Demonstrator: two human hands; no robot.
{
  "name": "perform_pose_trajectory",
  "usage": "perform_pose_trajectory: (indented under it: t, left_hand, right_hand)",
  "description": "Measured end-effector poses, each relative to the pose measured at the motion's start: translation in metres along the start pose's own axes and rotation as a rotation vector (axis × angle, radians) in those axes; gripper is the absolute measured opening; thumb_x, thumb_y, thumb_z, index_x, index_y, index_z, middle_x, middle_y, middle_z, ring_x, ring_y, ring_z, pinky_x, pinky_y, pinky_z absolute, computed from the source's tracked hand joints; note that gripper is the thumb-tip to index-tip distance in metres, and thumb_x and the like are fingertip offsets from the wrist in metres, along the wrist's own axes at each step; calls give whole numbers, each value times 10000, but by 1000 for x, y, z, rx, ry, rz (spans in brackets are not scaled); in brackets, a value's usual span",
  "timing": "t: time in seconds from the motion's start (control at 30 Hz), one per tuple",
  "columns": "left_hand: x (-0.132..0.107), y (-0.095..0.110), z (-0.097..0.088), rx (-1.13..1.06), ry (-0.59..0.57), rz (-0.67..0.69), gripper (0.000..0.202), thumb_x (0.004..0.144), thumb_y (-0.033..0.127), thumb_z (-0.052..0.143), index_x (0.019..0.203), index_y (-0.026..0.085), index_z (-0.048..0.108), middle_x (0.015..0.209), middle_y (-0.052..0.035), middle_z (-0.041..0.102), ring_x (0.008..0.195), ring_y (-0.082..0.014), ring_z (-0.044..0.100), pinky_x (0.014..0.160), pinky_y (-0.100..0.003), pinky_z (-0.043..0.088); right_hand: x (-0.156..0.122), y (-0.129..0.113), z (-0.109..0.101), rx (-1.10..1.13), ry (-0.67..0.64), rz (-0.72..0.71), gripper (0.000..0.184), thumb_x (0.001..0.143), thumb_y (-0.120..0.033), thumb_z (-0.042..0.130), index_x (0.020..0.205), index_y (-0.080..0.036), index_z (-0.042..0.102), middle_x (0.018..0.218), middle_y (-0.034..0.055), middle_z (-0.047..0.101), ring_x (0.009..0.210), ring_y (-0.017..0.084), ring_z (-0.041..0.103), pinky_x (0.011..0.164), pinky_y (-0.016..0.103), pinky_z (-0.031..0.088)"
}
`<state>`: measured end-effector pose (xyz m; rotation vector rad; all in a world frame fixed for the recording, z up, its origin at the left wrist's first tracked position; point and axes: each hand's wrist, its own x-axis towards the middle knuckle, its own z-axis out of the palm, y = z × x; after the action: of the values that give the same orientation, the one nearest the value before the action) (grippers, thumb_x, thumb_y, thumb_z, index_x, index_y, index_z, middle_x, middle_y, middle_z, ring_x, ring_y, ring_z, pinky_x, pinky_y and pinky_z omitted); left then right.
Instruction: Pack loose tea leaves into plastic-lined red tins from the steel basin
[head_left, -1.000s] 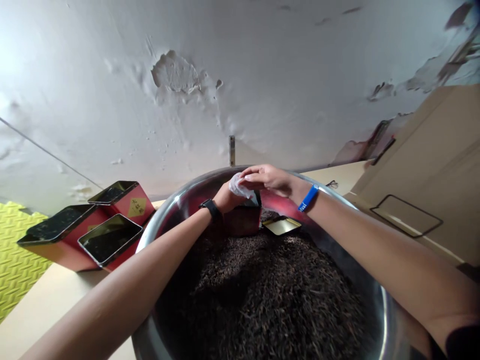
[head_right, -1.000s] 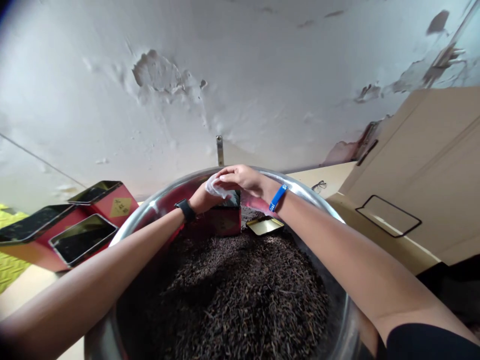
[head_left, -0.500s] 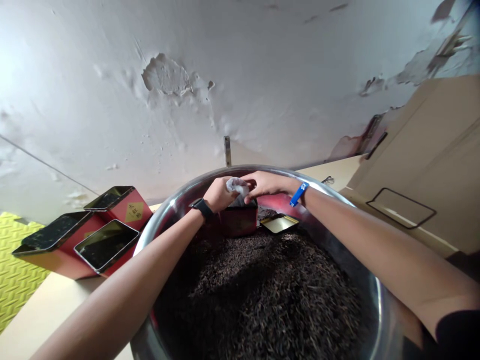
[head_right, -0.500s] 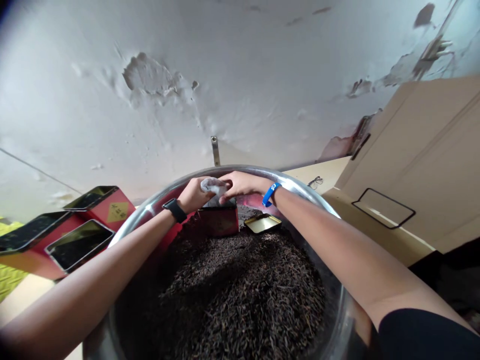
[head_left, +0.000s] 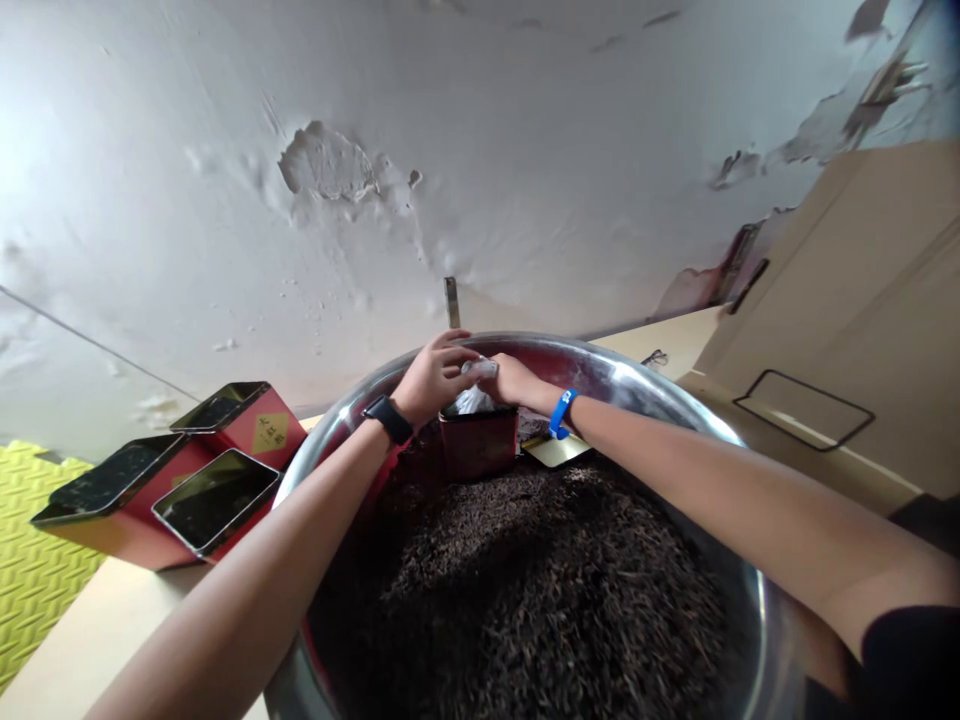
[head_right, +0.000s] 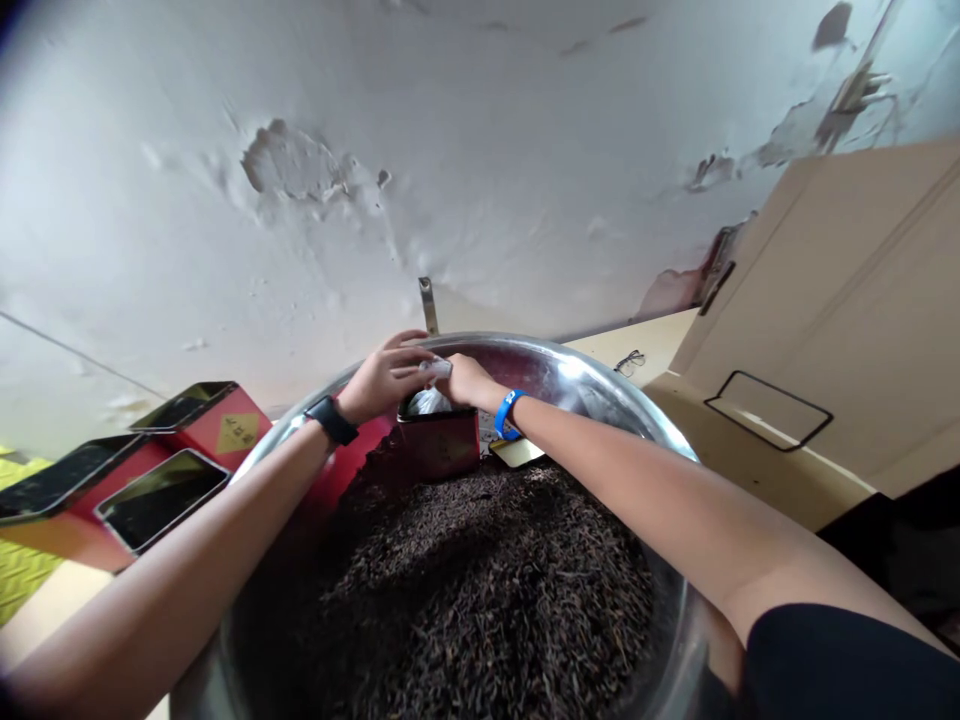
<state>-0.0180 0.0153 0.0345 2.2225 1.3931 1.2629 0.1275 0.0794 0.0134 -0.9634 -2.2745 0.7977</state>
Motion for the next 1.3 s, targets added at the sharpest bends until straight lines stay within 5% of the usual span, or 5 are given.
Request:
perform_pose_trajectory:
  t: [0.33, 0.57, 0.8, 1.03, 1.3]
  left_hand:
    - [-2, -51, -3, 479, -228, -131, 274, 746, 264, 471, 937, 178, 648, 892, -66, 660, 807, -197, 593, 734, -293, 442]
    - [-3, -11, -10, 319, -249, -237, 177, 629, 178, 559, 784, 176, 644, 631, -35, 637, 578, -148, 572, 555, -259, 438]
    - [1, -13, -35, 54, -193, -116, 483, 677, 328, 618, 1117, 162, 507, 1093, -112, 583, 969, -196, 556, 847, -351, 432]
    - [-2, -24, -17, 287, -514, 29, 897, 479, 368, 755, 1265, 163, 376, 1416, -136, 196, 1301, -345, 89, 1051, -509, 109]
    - [-7, -12, -6, 212, -499, 53, 547, 591, 398, 678, 1077, 185, 545, 1047, -46, 583, 924, -211, 529, 793, -280, 415]
  right_hand:
    - [-8, -9, -17, 265, -315, 21, 101, 732, -154, 487, 765, -118, 575, 669, 65, 649, 604, 130, 610, 574, 230, 492]
    - [-6, -8, -20, -142, 132, -140, 182, 644, -101, 503, 751, -141, 645, 819, 77, 677, 770, 191, 610, 642, 238, 426]
    - [-9, -12, -19, -160, 180, -366, 281, 678, -123, 487, 884, -166, 673, 897, 69, 680, 796, 169, 615, 686, 231, 426]
    - [-12, -15, -16, -97, 47, -345, 362, 650, -76, 487, 946, -181, 669, 978, 44, 664, 853, 169, 596, 748, 246, 423]
    - [-21, -30, -24, -227, 11, -380, 265, 678, -143, 491, 872, -195, 664, 858, 30, 673, 726, 136, 574, 645, 226, 388]
